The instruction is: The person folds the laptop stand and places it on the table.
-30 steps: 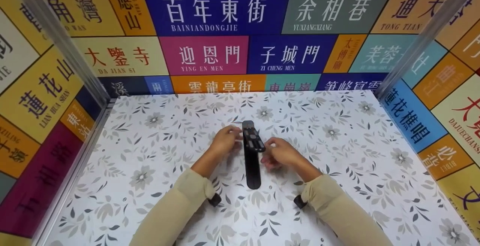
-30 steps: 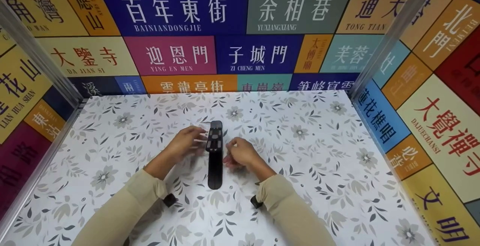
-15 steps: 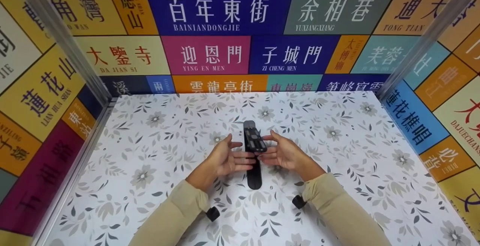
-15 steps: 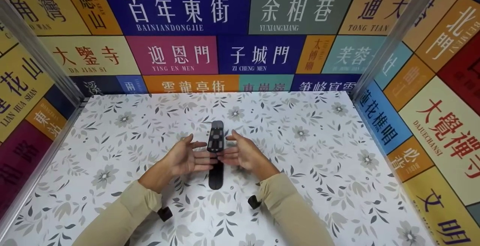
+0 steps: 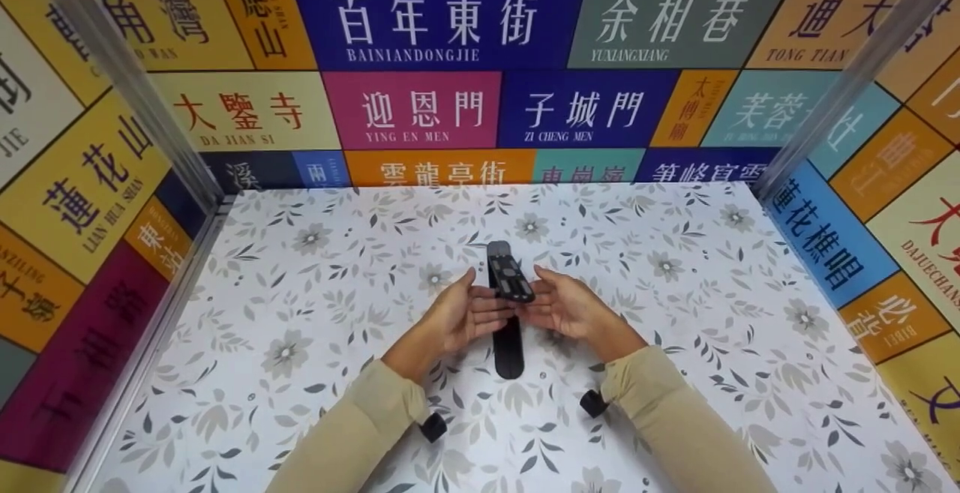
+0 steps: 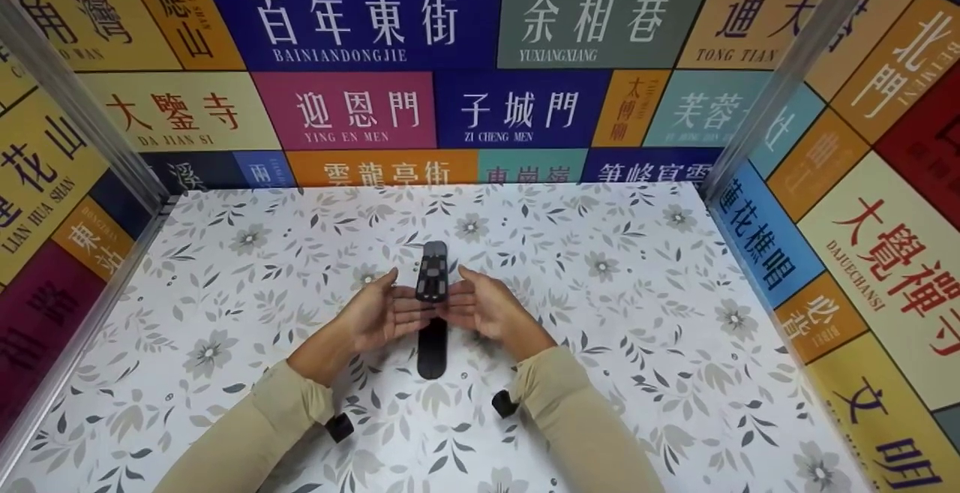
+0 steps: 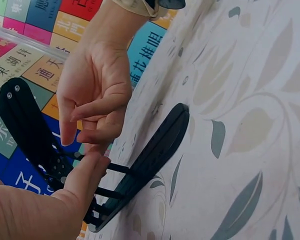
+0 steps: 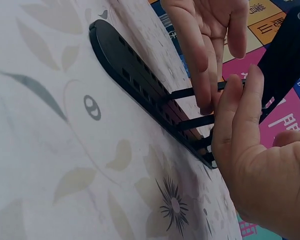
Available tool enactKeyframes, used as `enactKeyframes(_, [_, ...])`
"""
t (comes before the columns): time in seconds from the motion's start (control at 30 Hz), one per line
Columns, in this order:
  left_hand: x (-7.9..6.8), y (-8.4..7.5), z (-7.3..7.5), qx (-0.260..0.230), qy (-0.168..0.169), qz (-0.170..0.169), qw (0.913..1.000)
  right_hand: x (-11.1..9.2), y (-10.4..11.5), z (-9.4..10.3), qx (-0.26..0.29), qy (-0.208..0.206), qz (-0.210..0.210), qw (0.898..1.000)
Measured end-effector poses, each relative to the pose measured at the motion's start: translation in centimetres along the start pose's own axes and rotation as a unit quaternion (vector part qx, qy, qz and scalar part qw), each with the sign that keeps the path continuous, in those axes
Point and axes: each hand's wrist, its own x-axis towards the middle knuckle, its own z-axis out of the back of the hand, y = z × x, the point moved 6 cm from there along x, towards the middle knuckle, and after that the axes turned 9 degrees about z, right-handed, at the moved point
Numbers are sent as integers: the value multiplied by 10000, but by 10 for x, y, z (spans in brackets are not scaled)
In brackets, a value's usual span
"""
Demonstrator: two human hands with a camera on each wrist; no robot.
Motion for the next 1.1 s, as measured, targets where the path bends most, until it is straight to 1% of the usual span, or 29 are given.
enactKeyframes(0.13, [0, -2, 0, 163, -245, -108, 9995, -1, 2, 1, -105, -162, 43, 9998])
enactKeyframes(0.27, [0, -6, 1, 319, -410, -160, 9985, 0, 4, 1, -168, -341, 117, 9992])
enactKeyframes(0.37, [3, -9, 2, 383, -512, -203, 9977, 1, 5, 0, -146, -391, 175, 9990])
enactKeyframes(0.6, [12, -16, 0, 430, -629, -457, 9960, 3, 8, -3, 159, -389, 233, 9988])
enactKeyframes(0.73, [13, -20, -5, 573, -723, -669, 9935, 5, 11, -5, 235, -301, 422, 9984])
enactKeyframes(0.8, [14, -21, -7, 721, -735, -827, 9912, 6, 12, -7, 209, -200, 597, 9978])
enactKeyframes(0.9, [13, -22, -8, 967, -777, -1013, 9871, 8, 11, -9, 119, -40, 750, 9971])
enactKeyframes(0.97, [12, -20, -8, 1128, -791, -1052, 9849, 9, 9, -8, -12, -51, 765, 9971])
enactKeyframes(1.1, [12, -17, -5, 1395, -843, -1007, 9815, 10, 3, -5, -306, -150, 673, 9972])
